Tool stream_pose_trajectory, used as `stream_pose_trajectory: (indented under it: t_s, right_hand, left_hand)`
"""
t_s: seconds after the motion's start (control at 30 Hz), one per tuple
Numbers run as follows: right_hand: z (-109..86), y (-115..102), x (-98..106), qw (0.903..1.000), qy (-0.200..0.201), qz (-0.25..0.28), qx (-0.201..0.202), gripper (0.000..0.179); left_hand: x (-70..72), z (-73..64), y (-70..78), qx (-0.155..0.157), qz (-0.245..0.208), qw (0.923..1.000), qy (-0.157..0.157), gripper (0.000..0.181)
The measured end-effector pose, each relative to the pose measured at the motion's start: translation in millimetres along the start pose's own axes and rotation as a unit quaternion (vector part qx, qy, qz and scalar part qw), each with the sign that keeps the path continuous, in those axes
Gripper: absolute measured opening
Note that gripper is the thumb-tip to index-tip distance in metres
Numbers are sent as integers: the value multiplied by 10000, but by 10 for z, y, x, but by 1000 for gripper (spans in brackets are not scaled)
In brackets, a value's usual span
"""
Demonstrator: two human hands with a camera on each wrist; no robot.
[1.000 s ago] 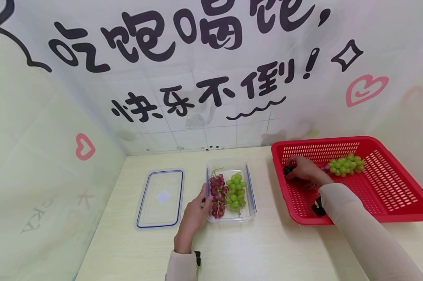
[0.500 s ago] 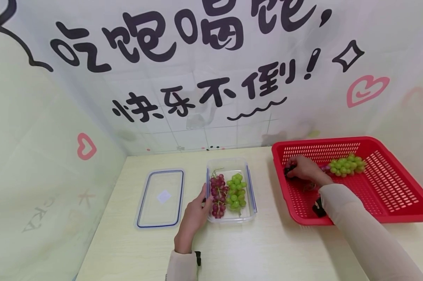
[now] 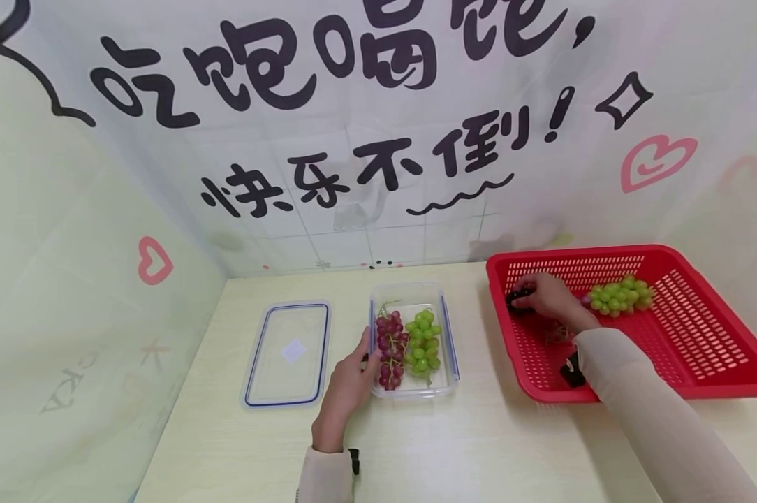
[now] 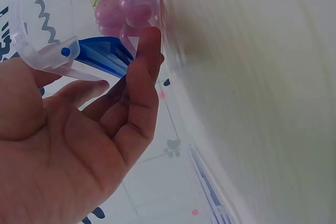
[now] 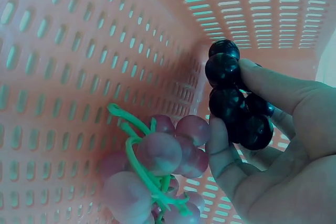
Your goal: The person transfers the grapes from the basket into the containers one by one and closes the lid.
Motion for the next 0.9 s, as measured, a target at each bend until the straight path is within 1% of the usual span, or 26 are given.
stream_pose_trajectory:
  t_s: [0.17, 0.37, 0.63, 0.73, 0.9]
  right_hand:
    - [14, 27, 27, 9999, 53, 58, -109, 27]
    - [-2, 41, 71, 9996, 117, 182, -190, 30]
    - [-10, 88, 168, 9980, 277, 322, -473, 35]
    - [-1, 66, 212, 9977, 369, 342, -458, 36]
    - [-3, -18, 291, 9974, 562, 333, -292, 36]
  left_hand:
    - [11, -4, 15, -43, 20, 10000, -4, 57]
    - [7, -2, 11, 15, 28, 10000, 10, 57]
    - [-2, -11, 8, 26, 21, 10000, -3, 57]
    - [0, -11, 9, 24, 20, 10000, 6, 57]
    - [2, -13, 6, 19, 40, 10000, 16, 57]
Point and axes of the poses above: each hand's wrist, its own z-axis towards the middle knuckle, its own x-axis out of the back of the hand, y = z × x, the point moved 9 cm from there along z, towards the middle knuckle, and after that the axes turned 9 degrees about y, right-handed, at the moved point
